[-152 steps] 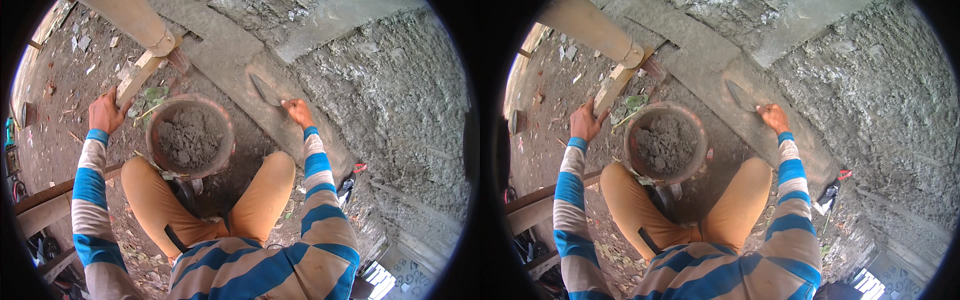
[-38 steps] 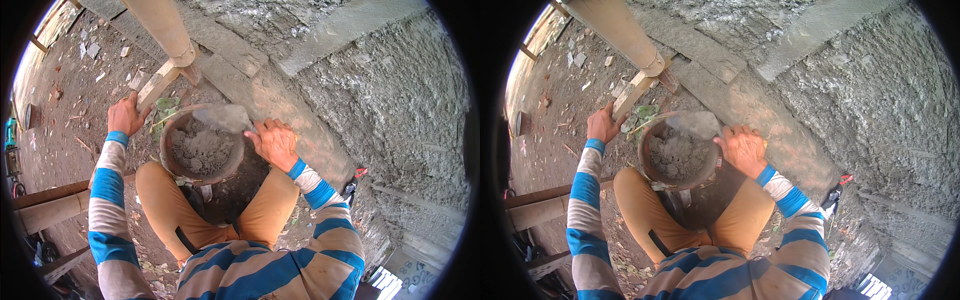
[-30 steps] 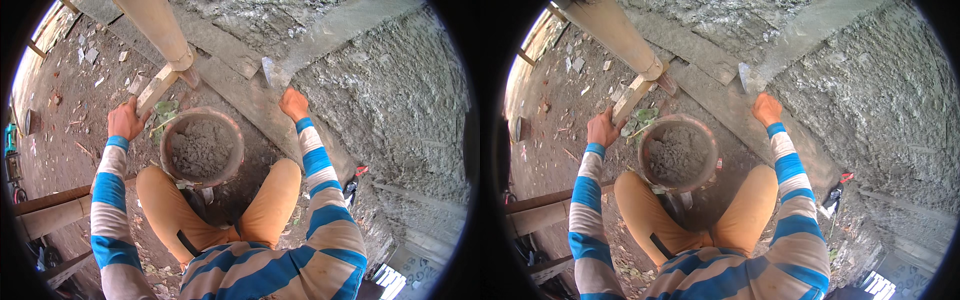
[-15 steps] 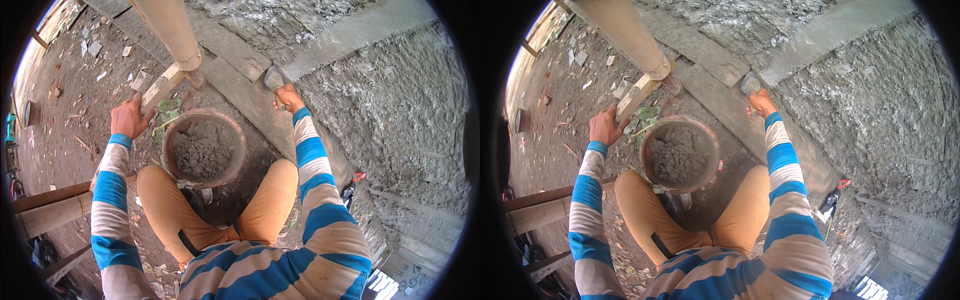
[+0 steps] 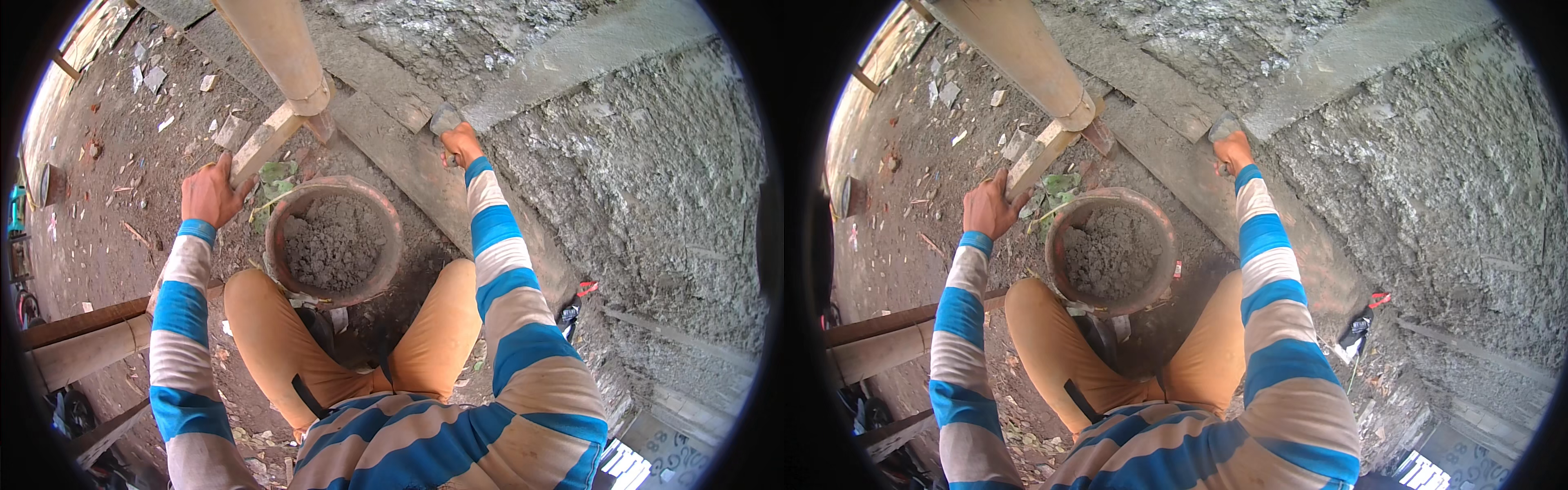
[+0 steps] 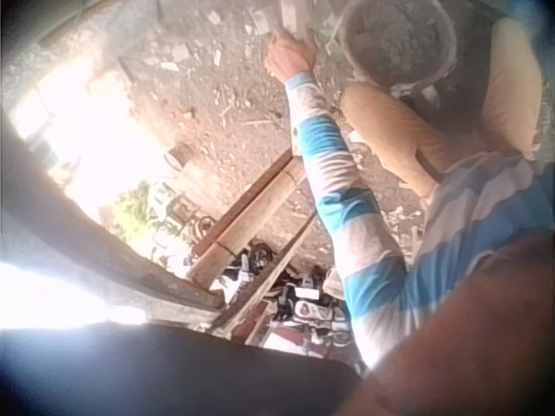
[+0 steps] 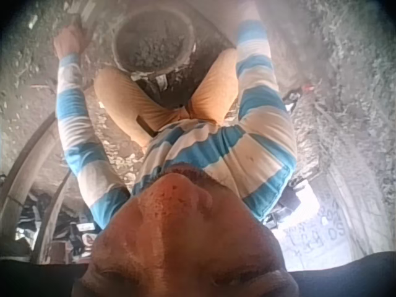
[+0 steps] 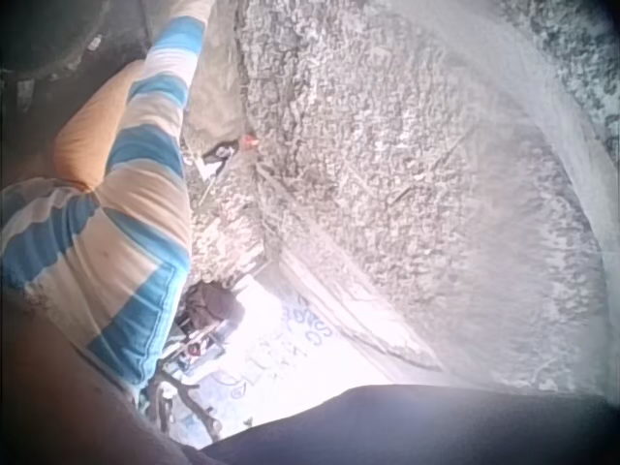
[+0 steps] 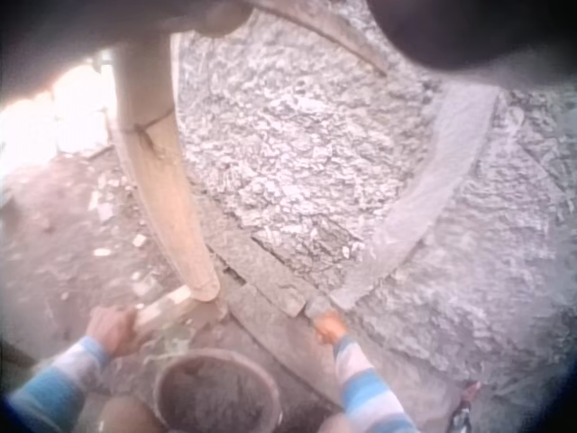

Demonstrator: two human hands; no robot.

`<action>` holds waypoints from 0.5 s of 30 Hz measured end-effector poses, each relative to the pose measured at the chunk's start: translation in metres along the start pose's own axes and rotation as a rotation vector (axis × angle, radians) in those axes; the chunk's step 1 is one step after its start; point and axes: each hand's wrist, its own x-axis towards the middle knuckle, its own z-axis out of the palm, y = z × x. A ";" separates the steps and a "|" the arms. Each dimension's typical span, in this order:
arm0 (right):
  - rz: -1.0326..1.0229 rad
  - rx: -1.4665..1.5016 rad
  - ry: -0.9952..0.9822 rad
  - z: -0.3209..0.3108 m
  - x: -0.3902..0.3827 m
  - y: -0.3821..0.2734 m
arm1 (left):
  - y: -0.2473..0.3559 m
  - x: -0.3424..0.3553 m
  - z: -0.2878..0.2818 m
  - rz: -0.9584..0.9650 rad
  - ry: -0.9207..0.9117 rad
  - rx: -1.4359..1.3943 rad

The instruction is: The person scoops cement from a bucket using a trowel and applies it to a concrete wall, smoothing the surface. The person repeatedly scoops and spreads the cement along a horizontal section of the wall.

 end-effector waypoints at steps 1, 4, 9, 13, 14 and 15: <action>-0.007 -0.039 -0.015 0.001 0.004 -0.002 | 0.001 0.000 0.000 -0.005 -0.007 -0.001; -0.073 -0.033 -0.019 0.021 0.009 -0.009 | -0.002 -0.003 -0.001 -0.020 -0.009 -0.003; -0.129 -0.141 -0.061 0.059 0.021 -0.029 | -0.001 0.003 0.002 -0.008 -0.041 -0.012; -0.138 -0.050 -0.117 0.048 0.024 -0.014 | -0.005 0.001 0.003 -0.014 -0.022 -0.012; -0.114 0.008 -0.157 0.040 0.015 -0.013 | -0.009 -0.002 0.003 -0.010 -0.010 -0.001; -0.081 0.080 -0.188 0.029 0.010 -0.012 | -0.010 -0.003 0.000 -0.015 -0.013 0.006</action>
